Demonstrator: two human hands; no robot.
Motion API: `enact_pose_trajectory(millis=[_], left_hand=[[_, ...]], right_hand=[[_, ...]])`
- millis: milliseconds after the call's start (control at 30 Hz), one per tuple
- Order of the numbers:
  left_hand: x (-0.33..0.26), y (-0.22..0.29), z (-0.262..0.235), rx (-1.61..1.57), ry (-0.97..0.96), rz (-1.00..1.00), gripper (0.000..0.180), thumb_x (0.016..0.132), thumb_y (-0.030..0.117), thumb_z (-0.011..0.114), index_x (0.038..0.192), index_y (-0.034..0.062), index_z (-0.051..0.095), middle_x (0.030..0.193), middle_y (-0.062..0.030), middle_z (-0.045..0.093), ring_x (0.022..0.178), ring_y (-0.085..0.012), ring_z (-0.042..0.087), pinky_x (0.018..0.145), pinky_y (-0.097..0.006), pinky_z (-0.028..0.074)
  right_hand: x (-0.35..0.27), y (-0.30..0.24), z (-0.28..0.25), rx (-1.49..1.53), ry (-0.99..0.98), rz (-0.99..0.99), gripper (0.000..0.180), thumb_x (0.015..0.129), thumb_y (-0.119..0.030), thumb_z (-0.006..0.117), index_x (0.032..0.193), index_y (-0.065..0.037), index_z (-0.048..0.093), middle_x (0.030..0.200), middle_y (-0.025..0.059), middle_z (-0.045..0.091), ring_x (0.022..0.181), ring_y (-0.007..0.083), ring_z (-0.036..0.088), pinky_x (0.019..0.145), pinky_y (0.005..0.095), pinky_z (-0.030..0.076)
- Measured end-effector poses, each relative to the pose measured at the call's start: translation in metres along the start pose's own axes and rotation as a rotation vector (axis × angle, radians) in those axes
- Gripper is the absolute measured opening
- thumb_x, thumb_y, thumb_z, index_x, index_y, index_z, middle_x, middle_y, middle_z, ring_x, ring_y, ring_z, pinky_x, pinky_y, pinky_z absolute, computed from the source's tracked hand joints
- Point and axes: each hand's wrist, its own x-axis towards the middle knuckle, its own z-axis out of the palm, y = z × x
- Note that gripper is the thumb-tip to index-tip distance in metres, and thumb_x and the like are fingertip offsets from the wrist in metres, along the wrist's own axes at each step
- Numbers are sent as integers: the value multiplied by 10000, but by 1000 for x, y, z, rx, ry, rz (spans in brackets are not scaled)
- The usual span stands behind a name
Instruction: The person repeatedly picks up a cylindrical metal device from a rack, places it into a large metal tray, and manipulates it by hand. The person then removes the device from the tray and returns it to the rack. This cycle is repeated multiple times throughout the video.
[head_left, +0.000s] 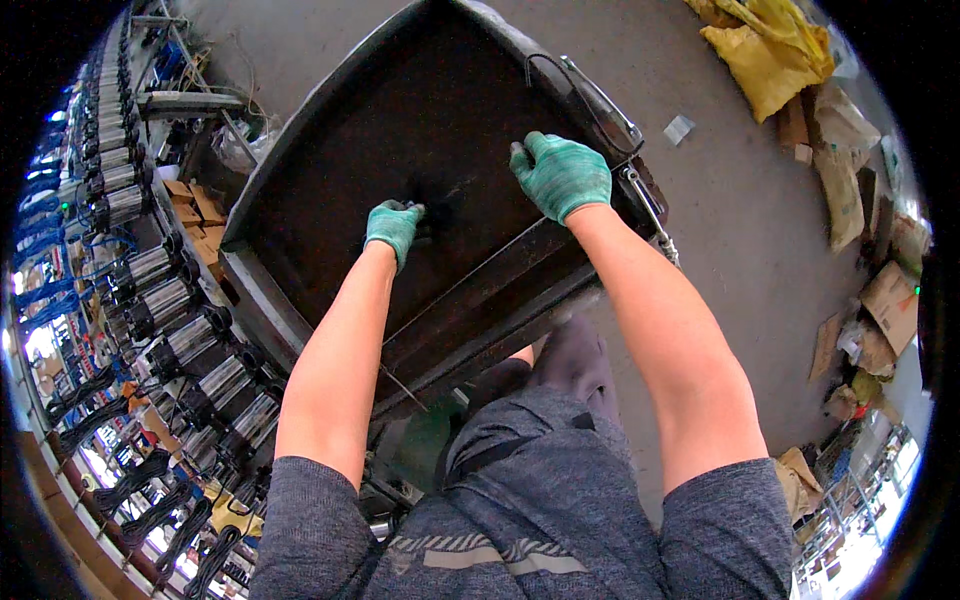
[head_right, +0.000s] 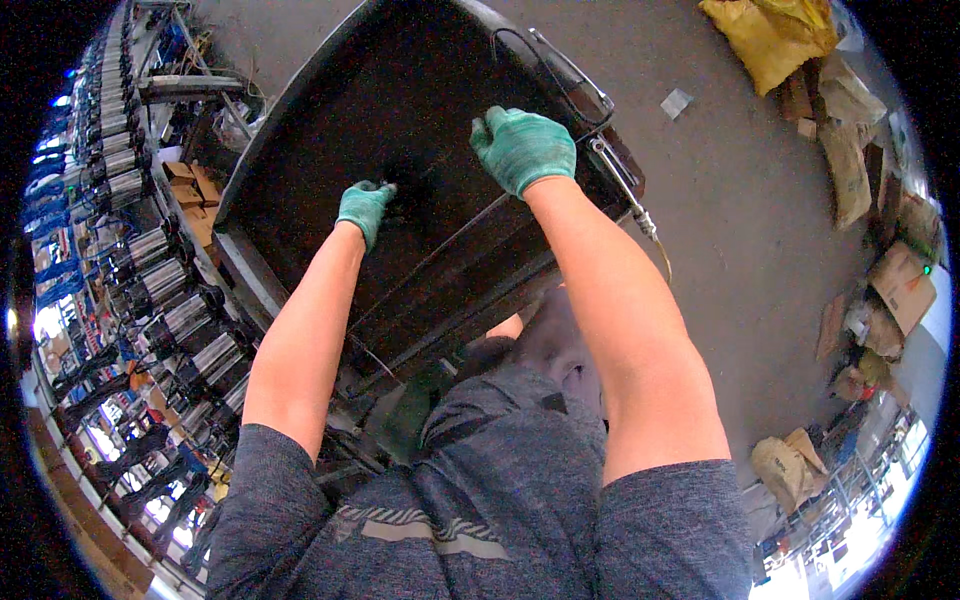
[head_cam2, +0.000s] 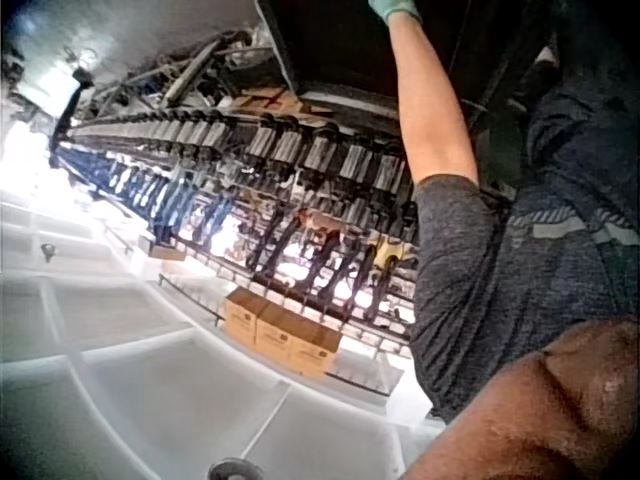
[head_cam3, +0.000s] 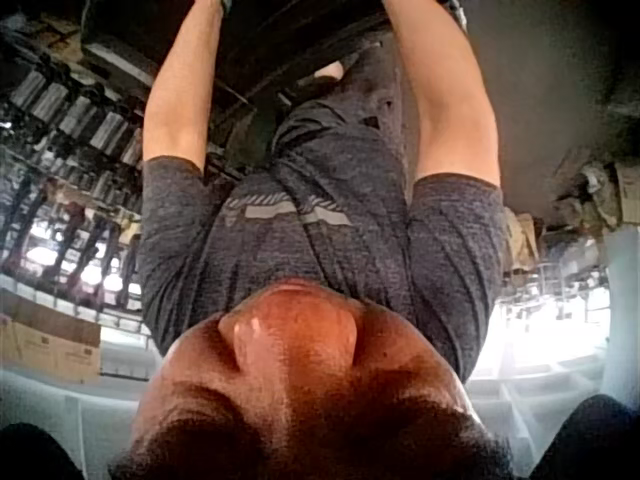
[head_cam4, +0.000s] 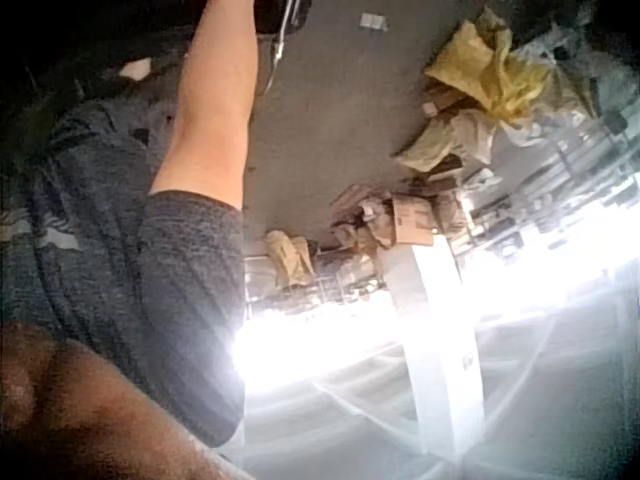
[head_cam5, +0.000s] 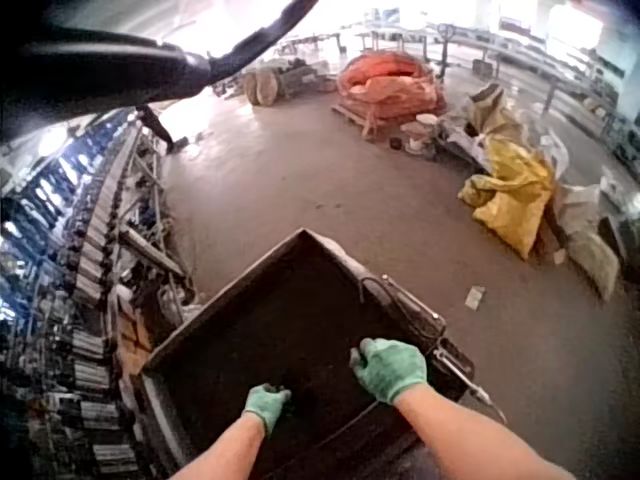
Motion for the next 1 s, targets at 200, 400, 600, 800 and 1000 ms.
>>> enact_pose_trajectory(millis=[200, 400, 600, 800, 1000], left_hand=[[-11, -22, -11, 33, 200, 119, 315, 904, 156, 778, 1086, -13, 584, 1036, -96, 643, 876, -195, 631, 752, -322, 517], [-27, -36, -14, -24, 181, 150, 176, 904, 121, 774, 911, 12, 637, 802, -10, 623, 700, -100, 563, 625, -284, 483], [-30, -47, -12, -116, 199, 194, 130, 922, 75, 742, 879, 24, 631, 748, -3, 588, 614, -115, 573, 559, -277, 500], [-38, -59, -8, -125, 223, 205, 181, 915, 79, 744, 812, 45, 599, 706, 4, 561, 579, -104, 511, 540, -280, 472], [-20, -93, -8, -126, 272, 187, 246, 910, 72, 737, 750, 77, 549, 673, 17, 529, 558, -106, 499, 520, -289, 452]], right_hand=[[0, -2, 0, 3, -13, -1, 387, 1034, -452, 465, 992, -138, 687, 971, 133, 739, 892, 367, 716, 770, 514, 576], [0, 0, 1, 0, -3, -7, 389, 1032, -455, 465, 990, -138, 687, 970, 135, 740, 889, 375, 716, 768, 516, 578], [1, 1, 2, -2, 3, -19, 384, 1031, -449, 465, 983, -139, 686, 963, 132, 740, 891, 369, 718, 764, 516, 580], [0, 1, 2, 16, 24, -23, 371, 1029, -445, 477, 969, -145, 687, 958, 125, 736, 883, 369, 713, 753, 516, 575], [-1, 4, 5, 32, 51, -34, 361, 1024, -440, 497, 954, -145, 693, 941, 120, 731, 859, 376, 703, 746, 516, 569]])
